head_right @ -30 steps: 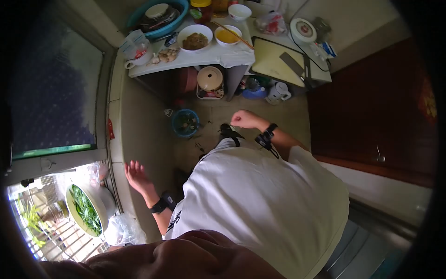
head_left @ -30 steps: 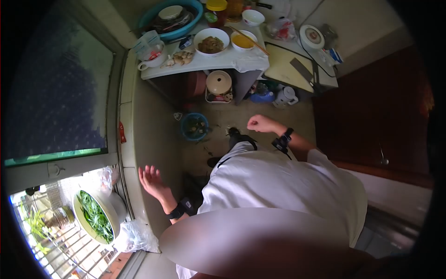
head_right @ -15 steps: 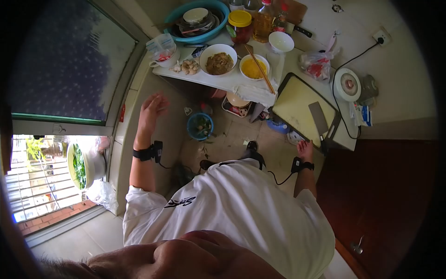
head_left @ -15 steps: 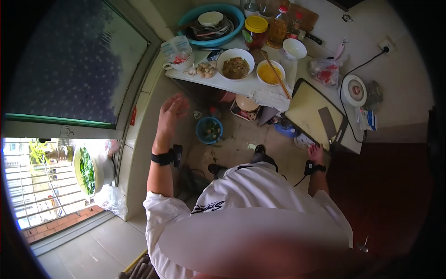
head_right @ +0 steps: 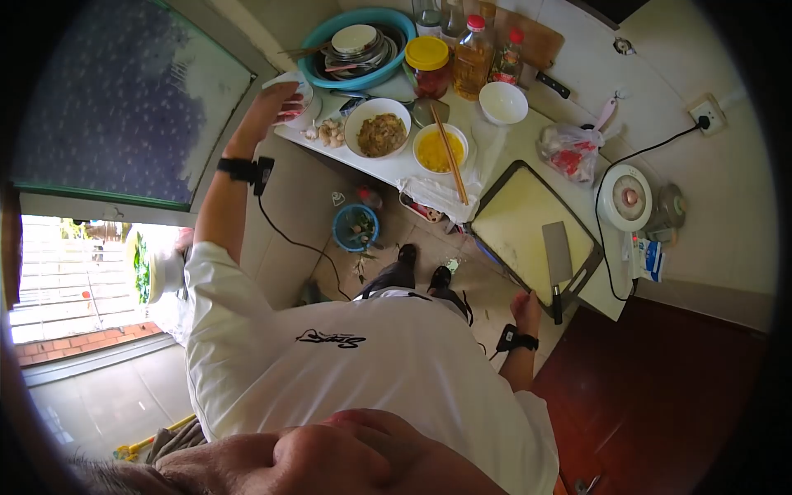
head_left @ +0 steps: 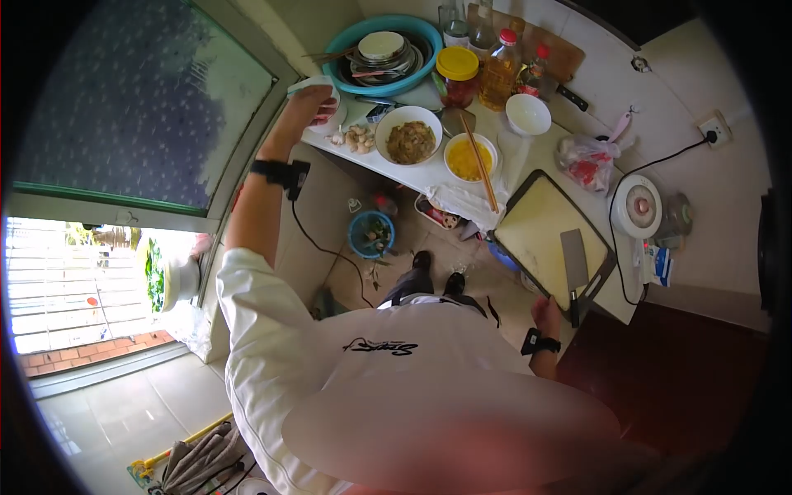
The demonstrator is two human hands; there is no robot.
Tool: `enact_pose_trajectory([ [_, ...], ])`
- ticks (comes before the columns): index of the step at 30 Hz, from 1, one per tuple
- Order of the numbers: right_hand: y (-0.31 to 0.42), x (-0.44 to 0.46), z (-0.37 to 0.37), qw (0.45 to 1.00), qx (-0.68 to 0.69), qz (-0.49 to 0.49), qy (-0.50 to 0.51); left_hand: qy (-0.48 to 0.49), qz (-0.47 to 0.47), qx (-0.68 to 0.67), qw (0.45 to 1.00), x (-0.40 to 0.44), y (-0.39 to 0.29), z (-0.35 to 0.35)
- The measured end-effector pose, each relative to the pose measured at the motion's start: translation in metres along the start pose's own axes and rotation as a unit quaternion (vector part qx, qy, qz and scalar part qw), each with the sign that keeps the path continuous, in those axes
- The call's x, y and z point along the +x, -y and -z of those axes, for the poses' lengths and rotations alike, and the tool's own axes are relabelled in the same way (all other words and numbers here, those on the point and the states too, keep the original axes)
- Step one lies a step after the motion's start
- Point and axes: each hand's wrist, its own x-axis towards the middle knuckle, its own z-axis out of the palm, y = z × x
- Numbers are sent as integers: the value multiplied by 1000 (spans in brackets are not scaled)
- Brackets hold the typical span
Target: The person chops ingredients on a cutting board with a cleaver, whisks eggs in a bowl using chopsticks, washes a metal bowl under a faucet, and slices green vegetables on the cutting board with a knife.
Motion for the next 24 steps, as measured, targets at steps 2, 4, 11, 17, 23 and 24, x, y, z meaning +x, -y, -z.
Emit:
enact_pose_trajectory([
  [2, 20, -19, -5, 998, -48, -41, -8, 23, -3, 18, 1000, 35, -4, 7],
  [4, 49, -58, -33, 973, -220, -28, -64, 12, -13, 53, 998, 70, -12, 5],
  [11, 118, -141, -123, 955, -189, 204, -107, -12, -31, 286, 958, 228, -8, -4],
  [17, 162, -212, -271, 907, -219, 355, -50, 4, -56, 309, 949, 274, 7, -28],
  [23, 168, -234, -343, 871, -299, 390, -17, -10, -51, 350, 935, 291, 8, -31],
  [24, 167, -235, -349, 870, -301, 391, -5, -50, -98, 403, 909, 288, 6, -32],
])
